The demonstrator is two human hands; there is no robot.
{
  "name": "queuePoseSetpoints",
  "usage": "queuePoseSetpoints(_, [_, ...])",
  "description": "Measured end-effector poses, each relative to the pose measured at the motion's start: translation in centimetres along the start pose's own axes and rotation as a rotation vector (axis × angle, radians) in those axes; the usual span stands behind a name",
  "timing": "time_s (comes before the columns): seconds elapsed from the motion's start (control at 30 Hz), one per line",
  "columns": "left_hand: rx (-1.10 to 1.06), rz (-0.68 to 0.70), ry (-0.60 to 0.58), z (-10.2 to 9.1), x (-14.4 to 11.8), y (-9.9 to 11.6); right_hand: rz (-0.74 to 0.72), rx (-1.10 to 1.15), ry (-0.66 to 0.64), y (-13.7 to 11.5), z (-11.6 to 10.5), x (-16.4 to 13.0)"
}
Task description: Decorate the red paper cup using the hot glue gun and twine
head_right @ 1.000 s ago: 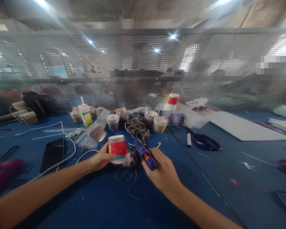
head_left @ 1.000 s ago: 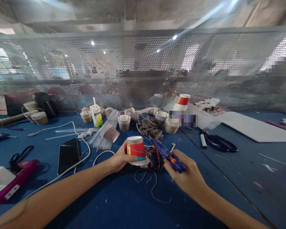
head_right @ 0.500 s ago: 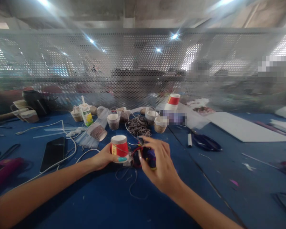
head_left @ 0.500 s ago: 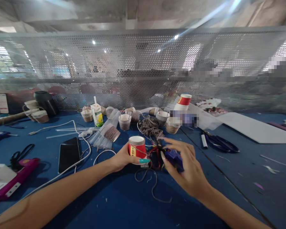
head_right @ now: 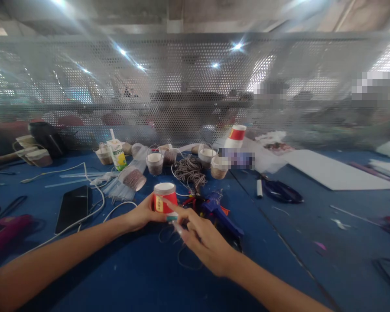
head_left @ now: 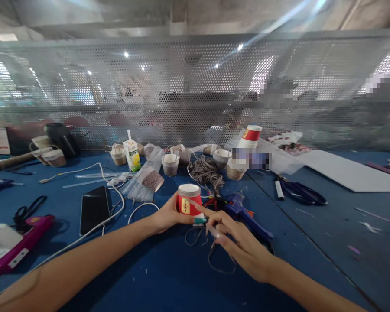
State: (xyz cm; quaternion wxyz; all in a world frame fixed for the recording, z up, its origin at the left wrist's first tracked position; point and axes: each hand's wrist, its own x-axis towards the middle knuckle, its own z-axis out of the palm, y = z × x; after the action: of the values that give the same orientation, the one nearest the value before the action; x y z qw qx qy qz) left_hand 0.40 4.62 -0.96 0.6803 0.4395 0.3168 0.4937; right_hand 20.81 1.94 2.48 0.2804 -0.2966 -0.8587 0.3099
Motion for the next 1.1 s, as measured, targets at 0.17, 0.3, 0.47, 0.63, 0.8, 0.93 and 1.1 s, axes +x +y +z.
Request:
queuePoseSetpoints(0.17, [0.018,0.005,-0.011,-0.1,0.1,0.0,0.113,0.290,0.290,0.4,-0.1,-0.1])
queuePoseSetpoints(0.3, [0.030,-0.004,-0.015,-0.3,0.1,-0.2,0.234,0.414,0.552,1.6,-0.6,0.5])
queuePoseSetpoints(0.47, [0.044,-0.008,-0.001,-0.1,0.2,-0.2,0.162,0.342,0.661,2.2,-0.7,0.4])
queuePoseSetpoints(0.63, [0.050,0.006,0.061,0.2,0.2,-0.3,-0.154,0.130,0.035,1.0,-0.3,-0.1])
queuePoseSetpoints(0.8, [0.078,0.021,-0.009,0.4,0.0,-0.4,-0.050,0.062,-0.107,0.1,0.0,0.2])
queuePoseSetpoints(0.93, [0.102,0.039,-0.017,0.4,-0.1,-0.4,-0.037,0.162,-0.050,0.0,0.1,0.1])
queuePoseSetpoints(1.1, [0.110,0.009,-0.004,0.5,-0.1,-0.2,-0.013,0.226,0.214,0.8,0.2,-0.3])
